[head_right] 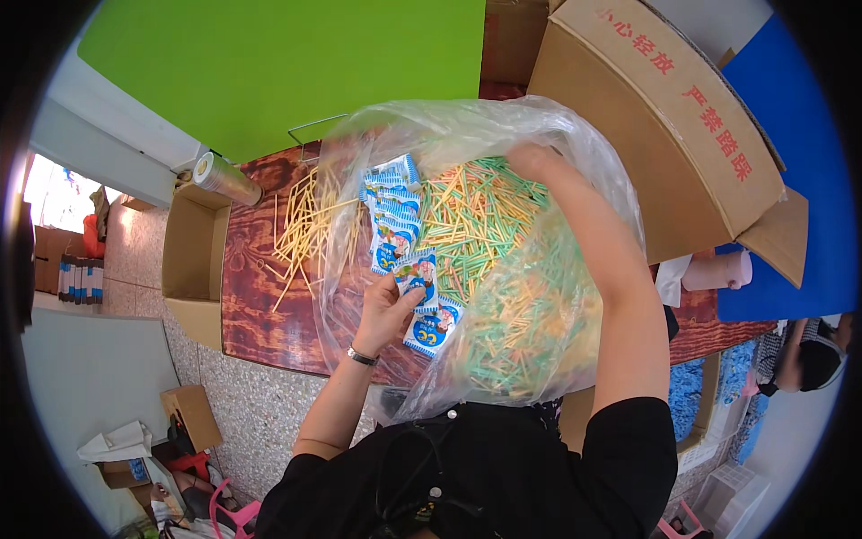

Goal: Packing small blue pouches from a large plastic bag containing shredded paper into cardboard shipping boxes.

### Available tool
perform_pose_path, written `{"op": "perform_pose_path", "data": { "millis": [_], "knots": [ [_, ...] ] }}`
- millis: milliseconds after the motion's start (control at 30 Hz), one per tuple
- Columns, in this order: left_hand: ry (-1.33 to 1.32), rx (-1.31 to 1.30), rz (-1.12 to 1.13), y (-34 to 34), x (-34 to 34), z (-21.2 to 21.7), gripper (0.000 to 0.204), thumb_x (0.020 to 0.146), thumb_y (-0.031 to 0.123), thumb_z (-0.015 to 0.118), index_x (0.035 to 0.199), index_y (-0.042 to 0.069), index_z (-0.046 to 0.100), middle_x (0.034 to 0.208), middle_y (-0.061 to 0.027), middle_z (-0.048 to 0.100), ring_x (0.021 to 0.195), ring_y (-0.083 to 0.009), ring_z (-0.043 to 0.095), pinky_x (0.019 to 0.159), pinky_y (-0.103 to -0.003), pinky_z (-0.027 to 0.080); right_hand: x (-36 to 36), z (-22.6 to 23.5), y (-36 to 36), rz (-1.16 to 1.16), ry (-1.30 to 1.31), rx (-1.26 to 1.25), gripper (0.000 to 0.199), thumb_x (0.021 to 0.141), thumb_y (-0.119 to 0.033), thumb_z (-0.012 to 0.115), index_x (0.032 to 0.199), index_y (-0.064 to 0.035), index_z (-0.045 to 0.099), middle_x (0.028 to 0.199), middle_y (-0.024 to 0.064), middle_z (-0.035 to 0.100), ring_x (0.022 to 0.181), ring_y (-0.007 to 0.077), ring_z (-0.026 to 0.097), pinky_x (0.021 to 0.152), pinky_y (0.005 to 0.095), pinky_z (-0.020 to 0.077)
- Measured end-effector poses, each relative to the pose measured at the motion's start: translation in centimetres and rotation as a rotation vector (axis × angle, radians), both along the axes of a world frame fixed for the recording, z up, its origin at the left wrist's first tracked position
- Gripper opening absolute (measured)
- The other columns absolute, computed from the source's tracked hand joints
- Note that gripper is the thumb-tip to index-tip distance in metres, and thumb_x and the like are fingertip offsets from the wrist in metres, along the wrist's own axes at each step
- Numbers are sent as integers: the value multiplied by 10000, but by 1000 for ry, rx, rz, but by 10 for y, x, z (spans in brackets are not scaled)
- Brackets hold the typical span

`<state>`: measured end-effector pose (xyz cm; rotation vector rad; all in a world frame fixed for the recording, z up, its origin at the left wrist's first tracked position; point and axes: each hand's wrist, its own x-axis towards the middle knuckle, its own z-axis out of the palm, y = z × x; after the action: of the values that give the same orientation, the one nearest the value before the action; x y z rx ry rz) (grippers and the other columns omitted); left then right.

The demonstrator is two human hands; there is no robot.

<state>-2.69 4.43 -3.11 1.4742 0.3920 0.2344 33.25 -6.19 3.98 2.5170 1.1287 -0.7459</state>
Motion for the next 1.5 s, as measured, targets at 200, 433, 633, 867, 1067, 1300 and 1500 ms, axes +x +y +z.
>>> {"op": "perform_pose_path", "data": {
  "millis": [200,433,633,867,1067,1300,1500],
  "knots": [
    [34,58,-36,-1,4,4,221,885,22,636,1100,-10,598,986,-35,679,836,-66,624,699,-230,508,10,-35,0,69,-129,558,433,952,-304,400,1319,-96,499,1385,142,484,1291,301,422,1094,363,317],
    [-71,-9,73,-14,9,21,177,854,137,709,811,10,593,705,39,561,641,-19,456,544,-214,384,22,-49,1,159,-238,400,436,957,-310,384,1301,-74,510,1389,135,483,1299,295,408,1106,362,298],
    [-57,74,51,-15,2,30,179,850,136,709,801,8,593,688,49,551,626,-21,452,533,-217,378,12,-34,-6,411,-387,370,287,859,-190,459,955,-58,695,1028,168,678,960,323,643,842,411,505],
    [-68,45,86,-14,-12,27,158,852,110,697,799,3,594,706,43,574,641,-13,454,533,-216,379,-12,1,-40,81,-194,552,263,888,-216,491,869,-17,662,920,171,672,865,330,649,761,454,495],
    [-105,-312,85,-14,-8,59,239,910,44,597,1143,-5,603,1024,-37,661,859,-88,625,742,-255,521,-61,8,-76,-370,909,847,245,966,-286,544,960,-48,606,757,14,586,702,130,565,617,292,459],
    [-389,-644,10,-17,40,65,307,953,114,563,1245,26,520,1168,-37,596,1059,-132,572,938,-331,455,-128,21,-74,-485,1431,689,289,983,-298,525,1141,-60,571,759,-36,544,677,79,540,574,233,420],
    [-426,-899,93,-22,80,59,181,956,135,568,1128,77,572,1053,-6,640,988,-130,599,901,-359,472,-143,15,-65,-549,1445,675,235,959,-317,571,1021,-90,567,785,-28,559,691,78,560,568,227,420]
  ]
}}
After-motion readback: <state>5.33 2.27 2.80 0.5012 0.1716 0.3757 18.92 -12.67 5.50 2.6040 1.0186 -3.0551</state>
